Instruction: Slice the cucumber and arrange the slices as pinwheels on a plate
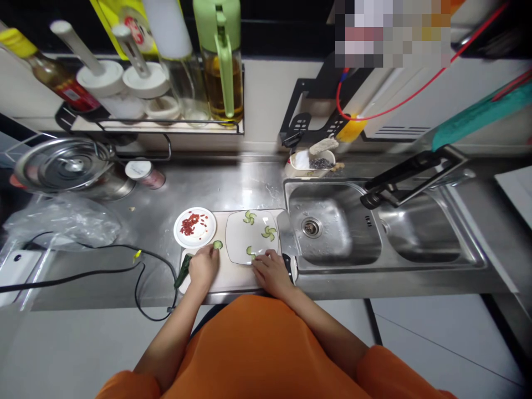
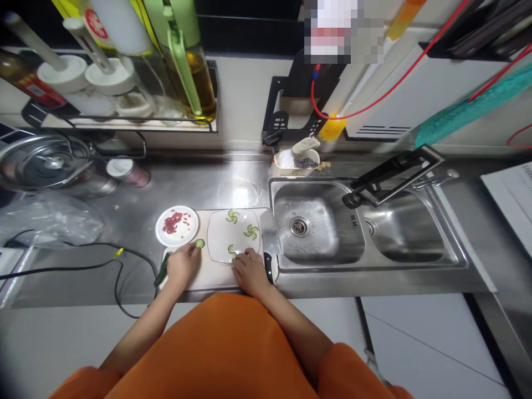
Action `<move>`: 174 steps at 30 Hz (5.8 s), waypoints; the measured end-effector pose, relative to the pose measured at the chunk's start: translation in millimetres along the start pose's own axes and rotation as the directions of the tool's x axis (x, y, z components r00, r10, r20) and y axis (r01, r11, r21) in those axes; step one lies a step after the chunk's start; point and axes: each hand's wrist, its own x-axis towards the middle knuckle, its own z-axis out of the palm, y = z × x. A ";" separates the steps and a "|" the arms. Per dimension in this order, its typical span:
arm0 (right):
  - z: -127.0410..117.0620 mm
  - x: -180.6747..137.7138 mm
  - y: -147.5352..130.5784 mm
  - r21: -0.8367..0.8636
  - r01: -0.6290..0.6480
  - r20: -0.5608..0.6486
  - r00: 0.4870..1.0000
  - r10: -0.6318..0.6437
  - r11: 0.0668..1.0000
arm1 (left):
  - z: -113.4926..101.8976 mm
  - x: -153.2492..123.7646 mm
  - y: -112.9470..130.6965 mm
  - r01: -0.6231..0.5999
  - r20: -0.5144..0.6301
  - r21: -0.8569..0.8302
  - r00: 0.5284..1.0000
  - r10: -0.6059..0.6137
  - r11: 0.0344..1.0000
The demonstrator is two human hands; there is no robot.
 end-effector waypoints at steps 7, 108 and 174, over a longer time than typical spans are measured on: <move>-2.5 2.6 1.2 -0.010 0.014 0.005 1.000 -0.014 1.000 | 4.1 -3.7 1.0 -0.030 -0.040 0.003 0.999 0.030 1.000; -31.8 84.0 20.4 -0.084 0.012 0.450 0.893 0.027 0.996 | 22.8 -16.1 61.8 -0.280 0.154 -0.405 0.917 0.367 0.870; -32.6 12.5 4.7 -0.069 -0.199 0.280 0.937 0.210 0.978 | -3.3 0.4 5.8 -0.046 -0.033 -0.014 0.998 0.045 0.999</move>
